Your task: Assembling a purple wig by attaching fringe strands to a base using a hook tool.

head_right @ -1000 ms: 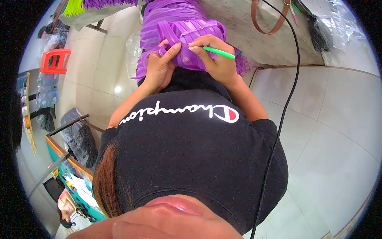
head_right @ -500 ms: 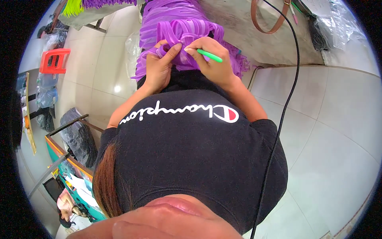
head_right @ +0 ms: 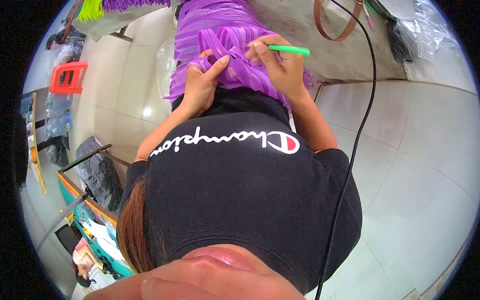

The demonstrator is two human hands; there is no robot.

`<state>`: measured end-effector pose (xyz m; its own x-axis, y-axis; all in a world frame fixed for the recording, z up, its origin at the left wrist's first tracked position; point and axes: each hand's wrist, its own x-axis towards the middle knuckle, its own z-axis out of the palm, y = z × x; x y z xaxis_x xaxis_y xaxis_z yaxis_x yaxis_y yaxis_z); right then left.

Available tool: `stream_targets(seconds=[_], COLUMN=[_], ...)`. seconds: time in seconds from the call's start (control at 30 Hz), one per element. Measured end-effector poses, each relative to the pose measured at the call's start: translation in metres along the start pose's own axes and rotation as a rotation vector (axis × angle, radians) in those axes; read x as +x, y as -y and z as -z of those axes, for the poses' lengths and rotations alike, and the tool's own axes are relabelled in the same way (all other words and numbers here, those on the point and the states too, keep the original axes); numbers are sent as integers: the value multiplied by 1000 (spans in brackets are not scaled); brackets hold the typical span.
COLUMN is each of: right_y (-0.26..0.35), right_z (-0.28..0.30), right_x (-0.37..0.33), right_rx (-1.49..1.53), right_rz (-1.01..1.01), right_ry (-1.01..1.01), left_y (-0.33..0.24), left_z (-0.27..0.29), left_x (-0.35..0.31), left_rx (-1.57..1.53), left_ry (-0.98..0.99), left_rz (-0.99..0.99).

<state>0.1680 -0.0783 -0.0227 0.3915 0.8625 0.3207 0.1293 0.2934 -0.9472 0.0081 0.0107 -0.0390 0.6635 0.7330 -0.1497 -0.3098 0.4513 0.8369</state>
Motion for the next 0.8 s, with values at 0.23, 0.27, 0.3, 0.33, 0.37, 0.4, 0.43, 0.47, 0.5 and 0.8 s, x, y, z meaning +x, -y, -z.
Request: stream_targets(seconds=[0.23, 0.27, 0.3, 0.33, 0.37, 0.4, 0.43, 0.47, 0.5, 0.8], right_y=[-5, -6, -4, -2, -1, 0, 1, 1, 2, 6], right_z=[1, 3, 3, 5, 8, 11, 11, 12, 12, 4], right_x=[24, 25, 28, 31, 32, 33, 34, 34, 35, 30], right_rx=[-311, -219, -224, -223, -229, -236, -236, -219, -201, -421], right_rz=[253, 154, 143, 143, 118, 92, 91, 64, 37, 127], right_ry=[285, 363, 368, 369, 419, 470, 468, 480, 492, 386], left_y=[6, 6, 7, 7, 6, 4, 3, 4, 5, 3], left_z=[4, 4, 4, 4, 3, 2, 1, 2, 2, 3], left_x=[1, 1, 1, 1, 0, -1, -2, -2, -1, 1], left_rx=[153, 154, 192, 230, 230, 229, 228, 229, 201, 114], left_ry=[15, 13, 5, -3, -2, -2, -2, -1, 0, 28], left_rz=[-116, -116, -140, -163, -162, -135, -107, -108, -98, -28])
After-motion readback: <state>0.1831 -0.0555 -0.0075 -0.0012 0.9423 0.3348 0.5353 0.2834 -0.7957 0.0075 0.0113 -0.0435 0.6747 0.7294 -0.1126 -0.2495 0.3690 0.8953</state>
